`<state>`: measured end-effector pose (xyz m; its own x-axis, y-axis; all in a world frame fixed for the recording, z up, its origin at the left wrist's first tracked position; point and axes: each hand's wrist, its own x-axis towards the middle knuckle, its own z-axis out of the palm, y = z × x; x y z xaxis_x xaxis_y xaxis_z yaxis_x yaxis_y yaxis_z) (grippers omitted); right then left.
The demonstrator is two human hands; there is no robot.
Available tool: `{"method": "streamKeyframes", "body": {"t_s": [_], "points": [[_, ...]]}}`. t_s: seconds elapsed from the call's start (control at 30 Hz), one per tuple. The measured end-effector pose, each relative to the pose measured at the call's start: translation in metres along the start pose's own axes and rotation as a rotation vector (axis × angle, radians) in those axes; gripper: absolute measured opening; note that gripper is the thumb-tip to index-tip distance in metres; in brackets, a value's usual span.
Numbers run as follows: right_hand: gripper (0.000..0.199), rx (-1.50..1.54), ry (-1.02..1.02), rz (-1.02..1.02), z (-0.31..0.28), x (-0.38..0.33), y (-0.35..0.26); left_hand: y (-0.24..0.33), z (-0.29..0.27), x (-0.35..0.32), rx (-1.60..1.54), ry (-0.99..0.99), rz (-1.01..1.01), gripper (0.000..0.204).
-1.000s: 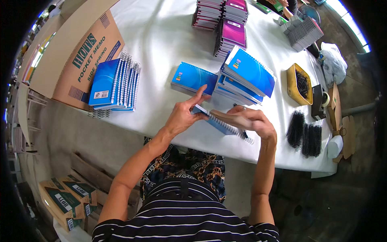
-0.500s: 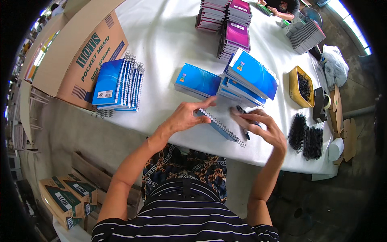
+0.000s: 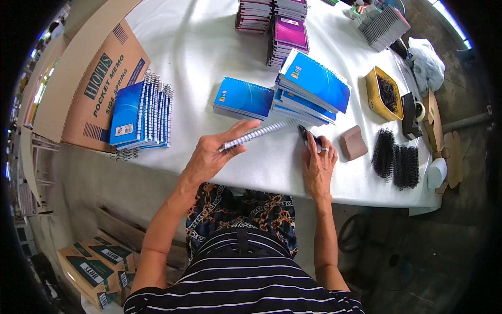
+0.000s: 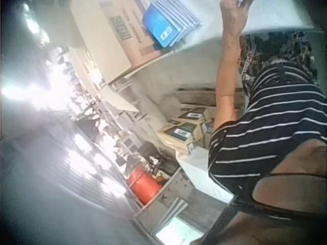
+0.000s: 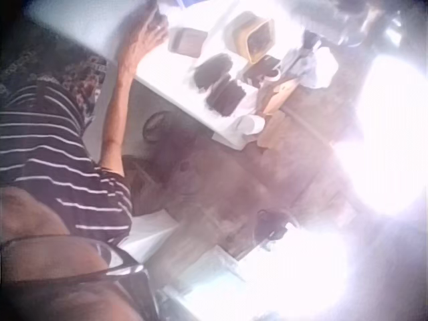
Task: The person uses pliers to cut a long metal spiral coil to the width of several small notebooks and then inserts the cut coil segments into the punched holes of each notebook by hand.
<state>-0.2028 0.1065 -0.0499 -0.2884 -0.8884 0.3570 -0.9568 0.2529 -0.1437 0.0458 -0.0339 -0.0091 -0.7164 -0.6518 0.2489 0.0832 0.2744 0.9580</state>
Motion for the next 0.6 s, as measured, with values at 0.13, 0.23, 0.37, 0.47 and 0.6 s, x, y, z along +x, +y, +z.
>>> {"method": "streamKeyframes", "body": {"t_s": [0.13, 0.23, 0.37, 0.47, 0.6], "points": [[0.045, 0.256, 0.089, -0.004, -0.011, -0.004, -0.030, -0.004, 0.012, -0.023, 0.637, 0.077, 0.084, 0.061], [0.045, 0.536, 0.074, -0.109, -0.044, -0.013, -0.082, -0.005, 0.023, -0.028, 0.786, 0.202, 0.077, 0.064], [0.045, 0.598, 0.011, -0.207, -0.052, -0.021, -0.102, -0.002, 0.027, -0.027, 0.938, 0.215, 0.114, 0.062], [0.045, 0.618, 0.015, -0.230, -0.055, -0.019, -0.103, 0.002, 0.029, -0.026, 0.960, 0.237, 0.112, 0.063], [0.041, 0.615, 0.026, -0.286, -0.056, -0.014, -0.101, 0.004, 0.034, -0.024, 0.992, 0.248, 0.126, 0.065]]}}
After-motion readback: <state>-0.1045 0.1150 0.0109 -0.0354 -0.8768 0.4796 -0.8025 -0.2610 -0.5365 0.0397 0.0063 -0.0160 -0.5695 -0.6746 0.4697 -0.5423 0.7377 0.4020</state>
